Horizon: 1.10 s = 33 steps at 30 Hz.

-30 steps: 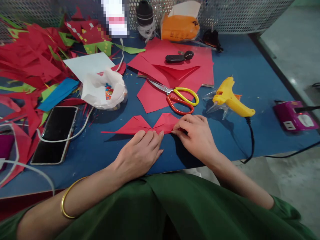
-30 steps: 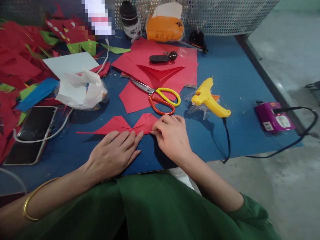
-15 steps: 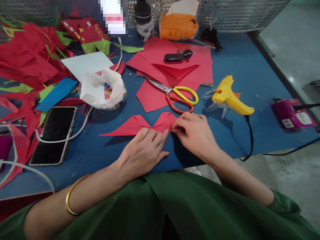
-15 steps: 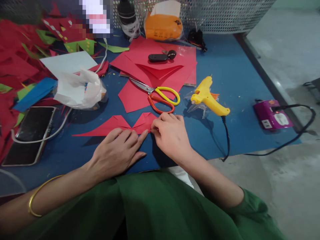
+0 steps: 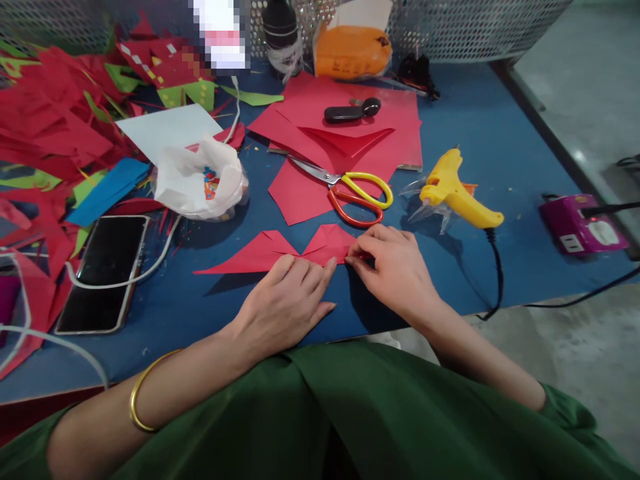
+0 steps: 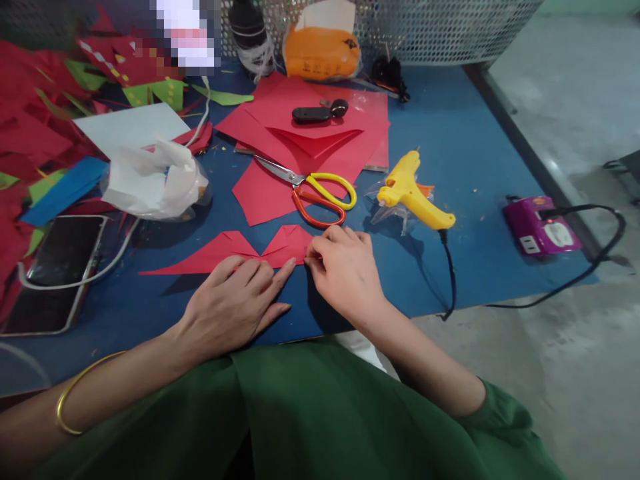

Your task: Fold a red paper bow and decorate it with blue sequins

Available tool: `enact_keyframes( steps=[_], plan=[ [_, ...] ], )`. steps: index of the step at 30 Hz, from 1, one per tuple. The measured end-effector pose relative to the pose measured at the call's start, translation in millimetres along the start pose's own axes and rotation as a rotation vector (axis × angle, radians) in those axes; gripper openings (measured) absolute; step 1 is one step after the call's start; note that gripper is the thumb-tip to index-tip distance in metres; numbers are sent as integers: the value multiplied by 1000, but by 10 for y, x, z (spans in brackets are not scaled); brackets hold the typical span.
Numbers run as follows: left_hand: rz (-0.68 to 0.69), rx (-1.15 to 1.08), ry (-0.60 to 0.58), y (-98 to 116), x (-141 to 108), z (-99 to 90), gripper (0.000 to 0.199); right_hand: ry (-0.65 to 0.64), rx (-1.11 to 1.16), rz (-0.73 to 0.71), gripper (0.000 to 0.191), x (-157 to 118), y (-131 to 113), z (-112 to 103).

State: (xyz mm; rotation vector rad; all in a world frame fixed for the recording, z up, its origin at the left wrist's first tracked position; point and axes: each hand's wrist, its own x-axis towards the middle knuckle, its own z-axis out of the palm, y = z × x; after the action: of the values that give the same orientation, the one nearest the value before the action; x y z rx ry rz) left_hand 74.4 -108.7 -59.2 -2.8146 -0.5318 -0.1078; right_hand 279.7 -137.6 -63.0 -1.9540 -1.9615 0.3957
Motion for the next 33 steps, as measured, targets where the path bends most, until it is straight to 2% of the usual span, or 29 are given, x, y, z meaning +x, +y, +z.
enact_keyframes(
  steps=[6, 14, 20, 26, 28, 30, 33],
  plan=[
    [6, 2, -6, 3, 11, 7, 53, 30, 47, 100, 12, -43, 143, -43],
    [-7, 4, -11, 1, 17, 12, 55, -15, -35, 74, 8, -14, 130, -74],
    [-10, -11, -9, 3, 16, 20, 56, 66, 63, 159, 8, -69, 215, -76],
    [-18, -2, -10, 9, 13, 18, 57, 114, 114, 183, 3, -77, 301, -56],
    [-22, 1, -13, 9, 12, 19, 57, 129, 146, 183, 7, -97, 322, -44],
    [-31, 0, -11, 11, 12, 23, 57, 175, 152, 161, 16, -152, 321, -31],
    [-42, -9, 3, 20, 10, 29, 57, 370, 111, 80, 34, -285, 248, -13]
  ],
)
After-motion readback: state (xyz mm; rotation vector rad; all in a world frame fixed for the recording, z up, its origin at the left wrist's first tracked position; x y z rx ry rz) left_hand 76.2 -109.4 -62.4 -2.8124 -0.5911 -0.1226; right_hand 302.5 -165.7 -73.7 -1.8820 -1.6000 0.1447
